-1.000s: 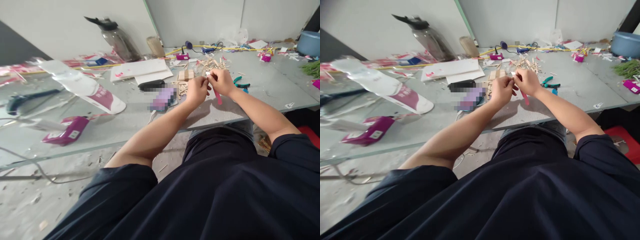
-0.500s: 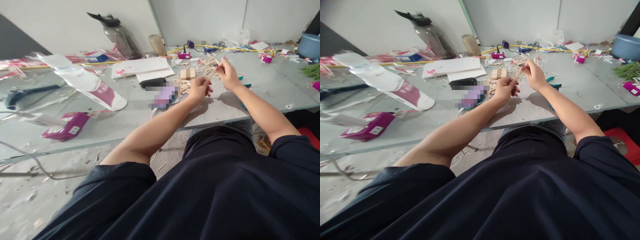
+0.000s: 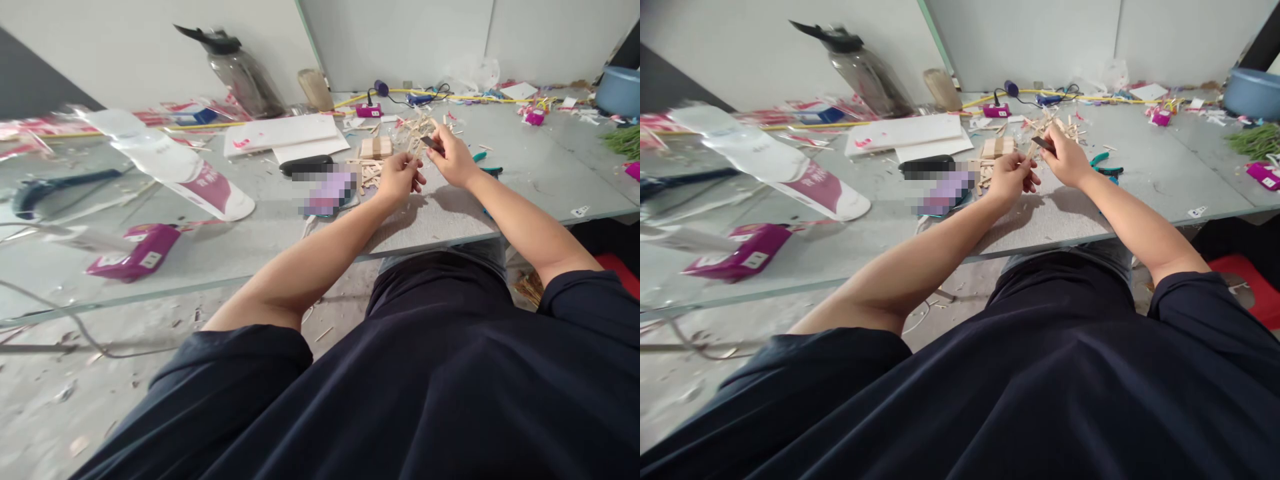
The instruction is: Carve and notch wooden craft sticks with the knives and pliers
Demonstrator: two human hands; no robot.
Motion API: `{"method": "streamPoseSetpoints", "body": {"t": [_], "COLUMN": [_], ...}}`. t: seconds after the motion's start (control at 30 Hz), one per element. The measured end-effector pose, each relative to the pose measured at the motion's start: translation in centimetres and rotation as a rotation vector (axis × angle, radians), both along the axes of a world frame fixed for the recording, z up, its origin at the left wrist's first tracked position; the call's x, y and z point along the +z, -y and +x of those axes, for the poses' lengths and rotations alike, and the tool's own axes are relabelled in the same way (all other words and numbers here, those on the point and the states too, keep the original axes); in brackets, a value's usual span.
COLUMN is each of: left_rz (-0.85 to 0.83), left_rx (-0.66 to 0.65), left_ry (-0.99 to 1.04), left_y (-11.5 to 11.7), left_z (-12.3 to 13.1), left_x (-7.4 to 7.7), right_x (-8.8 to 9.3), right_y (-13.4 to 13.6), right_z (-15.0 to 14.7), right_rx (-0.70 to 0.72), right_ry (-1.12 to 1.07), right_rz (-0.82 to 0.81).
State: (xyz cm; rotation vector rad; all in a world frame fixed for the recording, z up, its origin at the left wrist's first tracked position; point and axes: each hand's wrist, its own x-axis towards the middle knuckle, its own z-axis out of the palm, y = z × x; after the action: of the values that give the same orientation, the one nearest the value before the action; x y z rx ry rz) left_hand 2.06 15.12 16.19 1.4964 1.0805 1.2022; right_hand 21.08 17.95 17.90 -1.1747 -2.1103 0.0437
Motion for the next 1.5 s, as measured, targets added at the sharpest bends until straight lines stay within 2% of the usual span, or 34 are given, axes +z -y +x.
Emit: {"method": "streamPoseSetpoints", "body": {"t": [0.27, 0.4, 0.5, 0.6, 0.73, 0.9, 1.07, 1.23, 1.3, 1.37, 1.43, 1.5], "left_rz": [0.009, -0.01, -0.008, 0.036, 0.07, 0.109, 0.143, 0.162, 0.192, 0.221, 0.24, 0.254], "left_rx": [0.024, 0.108, 0.18, 0.303, 0.347, 0.383, 0.42, 0.433, 0.398, 0.311, 0.238, 0.21], "left_ry": [0.0, -0.004, 0.018, 0.097, 0.133, 0.183, 0.231, 0.214, 0.196, 0.16, 0.127, 0.112], "left_y": [0.0, -0.7, -1.5, -2.2, -2.3, -1.5, -1.2, -0.6, 0.4, 2.2, 4.7, 7.4], "left_z": [-0.2, -0.7, -1.7, -3.4, -5.6, -6.7, -6.6, -7.1, -7.3, -7.7, -8.0, -8.3], "left_x": [-0.1, 0.3, 1.6, 3.8, 6.3, 7.6, 7.9, 8.6, 8.7, 8.3, 7.1, 5.1], "right_x": [-0.9, -0.6, -0.4, -0.6, -0.9, 0.4, 1.6, 1.1, 1.0, 1.3, 1.7, 2.2], "right_y": [-1.2, -1.4, -1.0, -0.4, 0.3, -0.1, -1.7, -3.1, -3.4, -3.7, -3.8, -4.0], "right_z": [0.4, 0.4, 0.0, -0.3, -0.8, -3.7, -9.9, -14.3, -14.7, -14.2, -12.8, -10.4], "right_rx": [0.11, 0.078, 0.081, 0.149, 0.177, 0.18, 0.096, -0.062, -0.073, -0.053, -0.015, 0.026], "right_ry": [-0.058, -0.004, 0.169, 0.285, 0.376, 0.47, 0.551, 0.616, 0.627, 0.614, 0.579, 0.542], "right_rz": [-0.028, -0.092, -0.199, -0.28, -0.323, -0.296, -0.318, -0.383, -0.422, -0.452, -0.476, -0.501]}}
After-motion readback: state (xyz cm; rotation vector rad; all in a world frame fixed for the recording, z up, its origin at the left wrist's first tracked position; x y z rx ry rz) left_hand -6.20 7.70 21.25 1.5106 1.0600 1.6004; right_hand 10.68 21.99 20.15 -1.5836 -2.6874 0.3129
